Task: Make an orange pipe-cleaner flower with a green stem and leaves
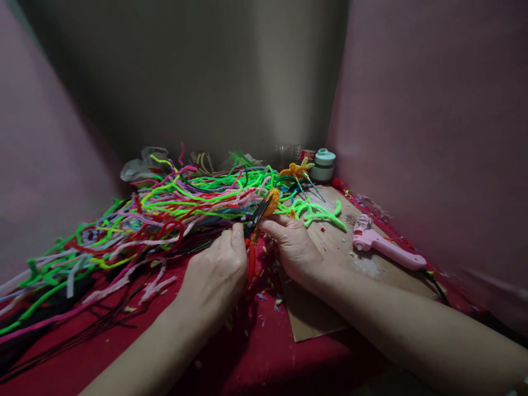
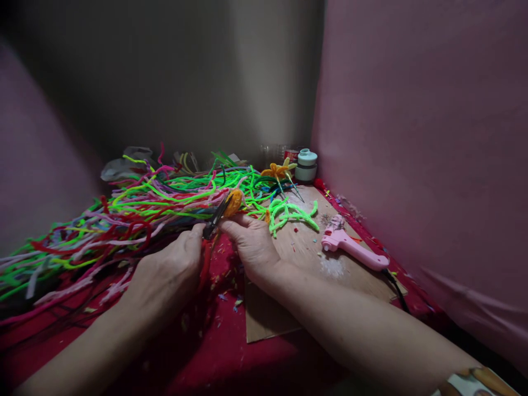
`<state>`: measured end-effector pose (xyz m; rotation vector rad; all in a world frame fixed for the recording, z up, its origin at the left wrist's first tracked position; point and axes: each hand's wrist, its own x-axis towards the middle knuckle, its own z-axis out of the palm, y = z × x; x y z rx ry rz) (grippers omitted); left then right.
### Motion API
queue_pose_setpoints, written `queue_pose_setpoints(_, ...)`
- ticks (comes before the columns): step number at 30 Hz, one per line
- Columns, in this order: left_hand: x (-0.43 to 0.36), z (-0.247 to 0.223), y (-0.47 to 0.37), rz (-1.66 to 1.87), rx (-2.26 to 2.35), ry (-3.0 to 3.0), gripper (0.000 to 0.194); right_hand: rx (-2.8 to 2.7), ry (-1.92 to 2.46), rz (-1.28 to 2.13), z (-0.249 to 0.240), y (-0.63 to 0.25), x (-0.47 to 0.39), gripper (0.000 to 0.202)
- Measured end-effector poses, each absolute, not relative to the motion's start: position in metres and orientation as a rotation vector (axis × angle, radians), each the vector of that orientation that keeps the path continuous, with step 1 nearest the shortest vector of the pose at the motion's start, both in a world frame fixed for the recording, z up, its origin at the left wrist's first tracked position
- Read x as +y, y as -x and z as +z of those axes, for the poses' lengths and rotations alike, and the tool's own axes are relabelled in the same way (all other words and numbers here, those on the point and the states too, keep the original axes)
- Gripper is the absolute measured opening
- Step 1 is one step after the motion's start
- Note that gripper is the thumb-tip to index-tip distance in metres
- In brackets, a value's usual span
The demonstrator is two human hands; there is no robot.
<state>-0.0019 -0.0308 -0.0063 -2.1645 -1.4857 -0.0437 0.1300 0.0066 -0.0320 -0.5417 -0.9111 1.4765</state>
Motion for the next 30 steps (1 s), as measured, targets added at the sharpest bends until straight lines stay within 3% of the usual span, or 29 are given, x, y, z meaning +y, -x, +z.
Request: queue_pose_setpoints(30,-0.04,0.012,0.004,-0.055,-1.582,2.284,0.039,-1.003,0.548,1.422,-0.027,-0.131,0.005,0.021)
